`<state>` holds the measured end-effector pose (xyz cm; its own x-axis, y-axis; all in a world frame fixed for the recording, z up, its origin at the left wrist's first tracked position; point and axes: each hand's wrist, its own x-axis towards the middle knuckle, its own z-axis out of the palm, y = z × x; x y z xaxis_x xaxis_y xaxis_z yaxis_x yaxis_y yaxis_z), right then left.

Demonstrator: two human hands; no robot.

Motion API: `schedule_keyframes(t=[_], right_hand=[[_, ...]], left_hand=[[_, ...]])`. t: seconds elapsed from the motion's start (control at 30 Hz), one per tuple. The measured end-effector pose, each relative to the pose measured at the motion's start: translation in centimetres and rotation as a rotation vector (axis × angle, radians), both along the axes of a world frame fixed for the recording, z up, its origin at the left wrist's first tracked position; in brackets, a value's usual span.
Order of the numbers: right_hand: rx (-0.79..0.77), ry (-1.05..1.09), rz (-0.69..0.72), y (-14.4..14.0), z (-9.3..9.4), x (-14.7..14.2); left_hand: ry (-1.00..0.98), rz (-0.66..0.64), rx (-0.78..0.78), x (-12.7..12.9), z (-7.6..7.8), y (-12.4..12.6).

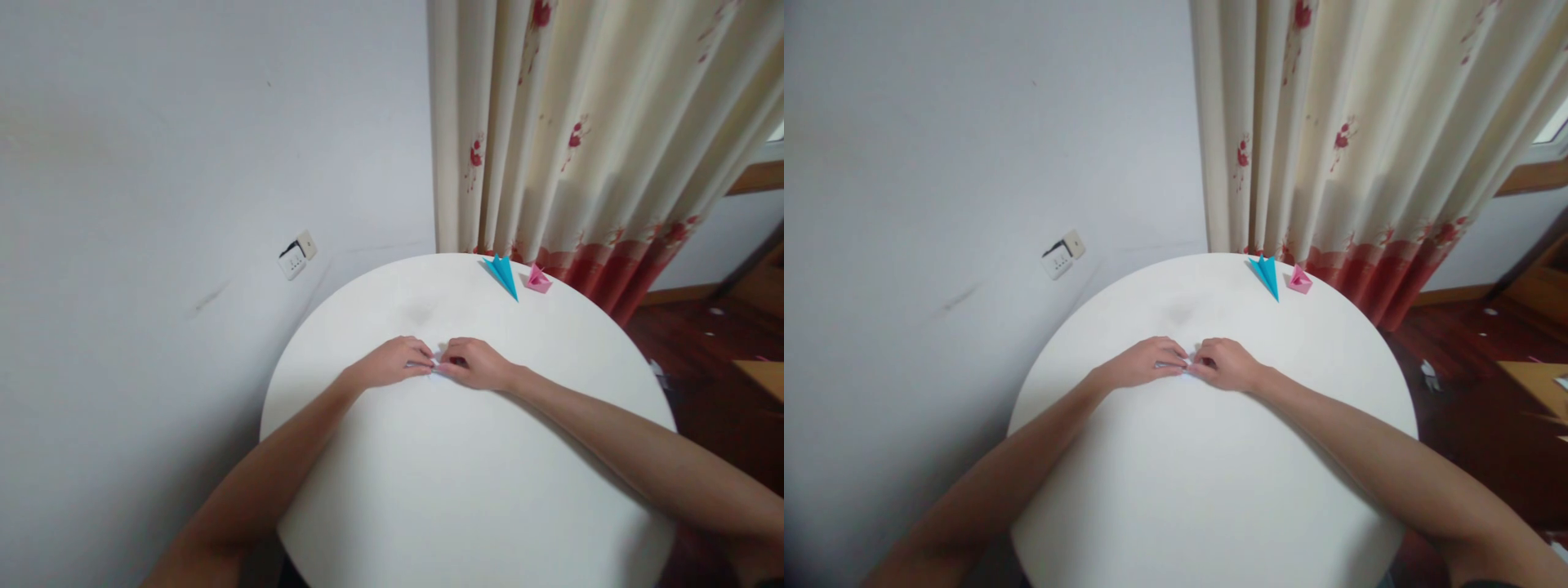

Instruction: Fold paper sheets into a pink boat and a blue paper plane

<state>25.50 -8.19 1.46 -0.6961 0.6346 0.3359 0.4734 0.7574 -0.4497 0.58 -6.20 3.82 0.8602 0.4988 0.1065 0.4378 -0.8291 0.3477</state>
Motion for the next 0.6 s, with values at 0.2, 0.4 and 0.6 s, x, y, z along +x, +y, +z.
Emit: schedule_keyframes(t=[0.2,0.4,0.6], right_hand=[[0.047,-0.052,-0.025,0.1,0.1,0.0],[-0.012,-0.022,-0.124,0.4,-0.4,-0.1],[-0.022,-0.040,-0.239,0.4,-0.5,-0.2]], left_hand=[[-0.019,0.042,0.022,0.4,0.1,-0.3],[-0.029,0.170,0.034,0.2,-0.5,0.1],[-0.074,0.367,-0.096,0.0,-1.1,0.8]])
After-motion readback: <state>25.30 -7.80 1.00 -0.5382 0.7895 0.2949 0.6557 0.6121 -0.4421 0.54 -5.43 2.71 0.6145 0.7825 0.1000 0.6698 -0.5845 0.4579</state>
